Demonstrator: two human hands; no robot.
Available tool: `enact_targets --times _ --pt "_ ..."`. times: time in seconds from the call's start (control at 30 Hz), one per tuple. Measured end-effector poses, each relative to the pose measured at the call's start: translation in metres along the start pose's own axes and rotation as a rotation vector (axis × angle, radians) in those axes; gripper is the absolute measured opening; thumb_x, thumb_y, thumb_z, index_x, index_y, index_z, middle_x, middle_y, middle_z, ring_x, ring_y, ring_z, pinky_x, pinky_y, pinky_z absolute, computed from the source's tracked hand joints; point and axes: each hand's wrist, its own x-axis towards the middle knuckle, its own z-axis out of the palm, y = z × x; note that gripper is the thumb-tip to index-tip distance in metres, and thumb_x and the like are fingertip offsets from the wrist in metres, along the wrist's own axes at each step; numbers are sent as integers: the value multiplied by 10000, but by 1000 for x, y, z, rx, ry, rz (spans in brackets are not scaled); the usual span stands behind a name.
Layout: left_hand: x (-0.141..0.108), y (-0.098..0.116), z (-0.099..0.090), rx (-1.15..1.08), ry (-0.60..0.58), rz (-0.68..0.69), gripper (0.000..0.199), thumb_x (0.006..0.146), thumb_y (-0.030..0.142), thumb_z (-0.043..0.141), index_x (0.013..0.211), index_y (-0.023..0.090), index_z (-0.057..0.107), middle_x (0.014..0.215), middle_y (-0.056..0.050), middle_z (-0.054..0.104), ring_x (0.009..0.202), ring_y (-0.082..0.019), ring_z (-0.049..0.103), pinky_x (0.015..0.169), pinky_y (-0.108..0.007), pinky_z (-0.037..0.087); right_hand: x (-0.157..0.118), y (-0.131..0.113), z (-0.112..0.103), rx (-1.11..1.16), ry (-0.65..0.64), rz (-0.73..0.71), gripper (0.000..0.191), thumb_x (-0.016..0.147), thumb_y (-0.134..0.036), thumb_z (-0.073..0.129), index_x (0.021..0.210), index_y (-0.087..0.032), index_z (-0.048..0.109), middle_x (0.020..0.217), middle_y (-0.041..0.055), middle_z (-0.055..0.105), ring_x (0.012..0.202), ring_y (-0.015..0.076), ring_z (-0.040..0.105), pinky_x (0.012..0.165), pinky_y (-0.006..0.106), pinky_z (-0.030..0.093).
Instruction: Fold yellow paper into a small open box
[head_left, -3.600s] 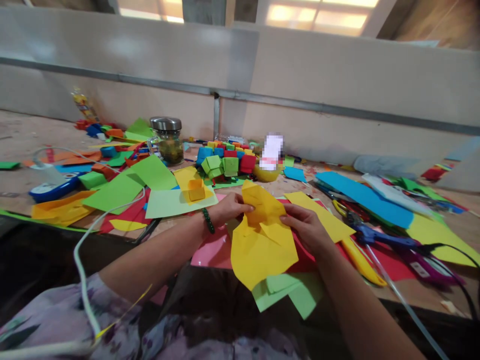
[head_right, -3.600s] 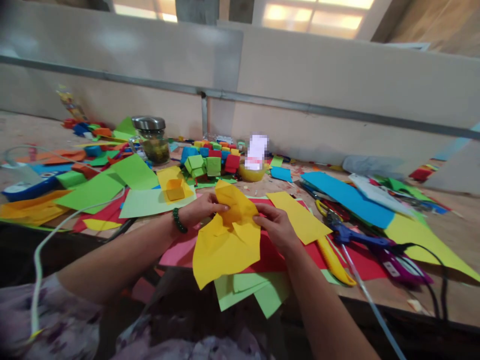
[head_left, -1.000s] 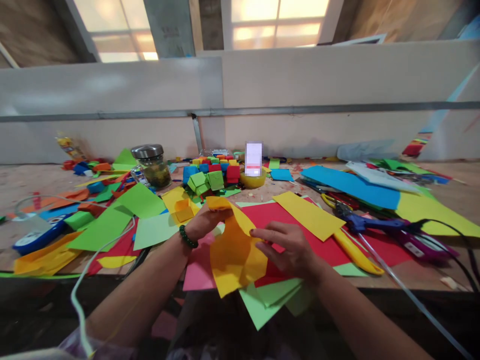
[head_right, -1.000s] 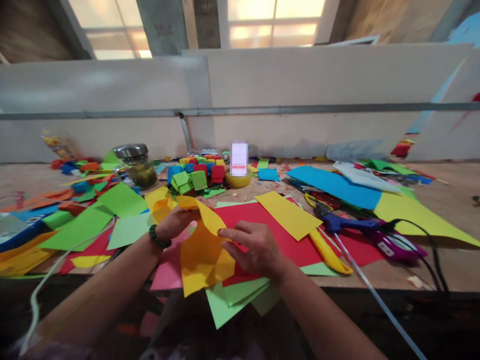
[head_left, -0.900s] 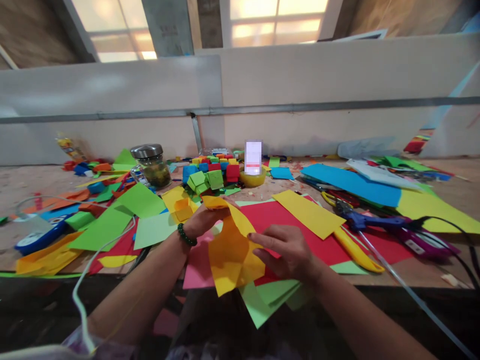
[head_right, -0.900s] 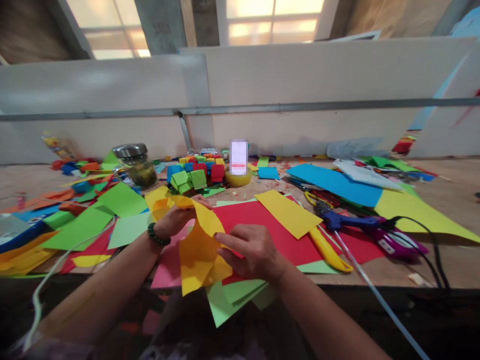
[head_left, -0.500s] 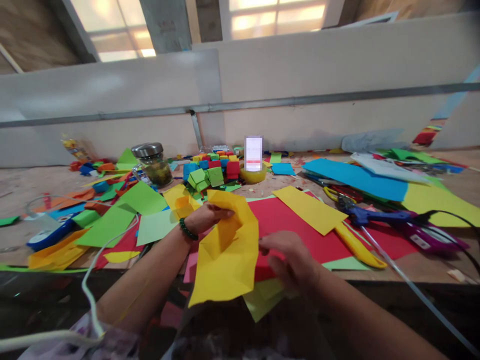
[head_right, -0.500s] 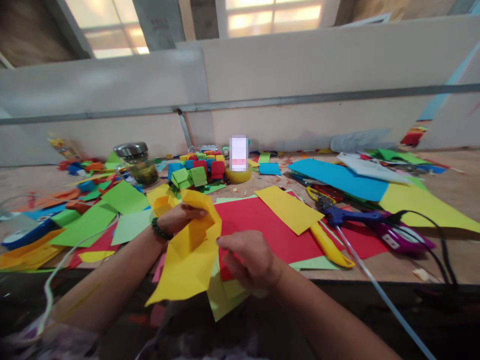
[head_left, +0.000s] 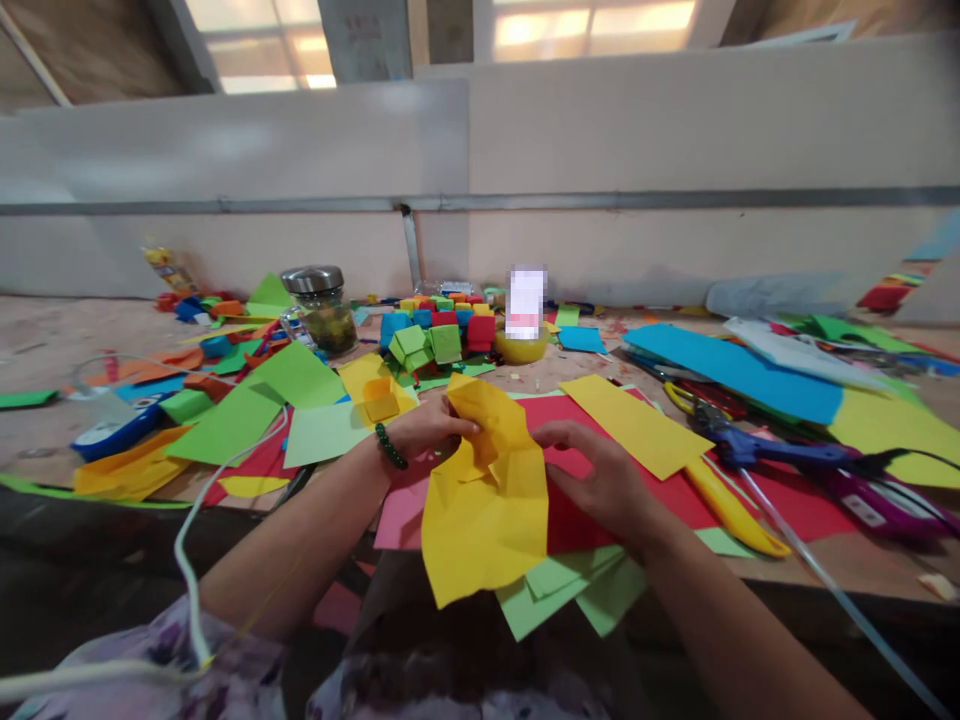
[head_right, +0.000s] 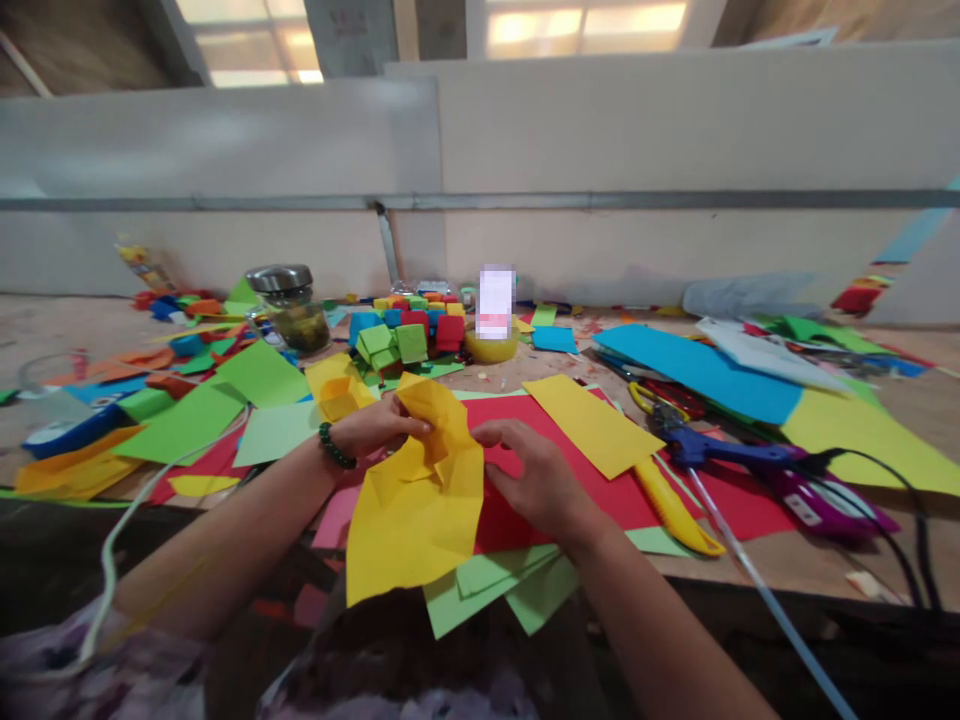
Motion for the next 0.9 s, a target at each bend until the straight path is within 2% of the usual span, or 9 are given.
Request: enact_targets --times 0.07,0.2,0.4,0.5,0.6,0.73,0.8,0.9 --pt "0 0 0 15 3 4 186 653 230 771 760 105 683 581 -3 647 362 -45 439 369 -182 305 -1 1 3 -56 1 -51 286 829 -148 611 1094 -257 606 1024 39 692 940 193 662 843 348 556" --pt "1 0 0 30 -1 38 285 637 247 780 870 109 692 726 -42 702 500 -77 544 449 -177 391 -2 3 5 -116 28 -102 393 853 -167 601 1229 -264 540 1082 60 690 952 199 670 827 352 566" --pt "4 -1 2 62 -20 86 289 610 231 782 858 118 686 808 -51 713 654 -117 612 557 -198 477 1 10 4 -231 -67 -246 259 844 -76 524 971 -246 672 1047 79 681 977 223 654 803 364 560" --pt "1 1 6 83 -29 99 256 630 216 765 851 117 678 798 -43 705 648 -118 611 557 -205 486 3 12 4 -176 -74 -258 274 839 -63 507 953 -239 684 989 77 679 916 210 661 755 339 563" --pt "-2 3 9 103 -43 112 223 664 207 740 859 118 676 807 -44 702 672 -126 622 574 -214 495 4 13 3 -160 -74 -239 279 834 -54 493 955 -220 683 907 68 682 836 199 665 694 318 561" --pt "-1 2 11 129 -32 146 323 648 195 740 954 121 667 913 -63 708 795 -165 646 672 -256 523 3 13 4 -174 -72 -138 251 831 -67 499 942 -210 673 970 75 688 881 206 676 743 330 562" --pt "1 0 11 143 -33 157 351 646 194 736 980 118 664 941 -70 710 831 -181 649 716 -279 532 3 11 7 -155 -29 -94 187 839 -107 533 915 -218 662 972 60 695 867 198 681 749 321 562" --pt "1 -2 12 166 -47 166 326 647 186 726 961 115 677 936 -78 720 844 -197 656 744 -298 538 3 7 12 -134 63 -17 35 846 -203 603 870 -225 617 838 25 692 715 171 665 663 295 562"
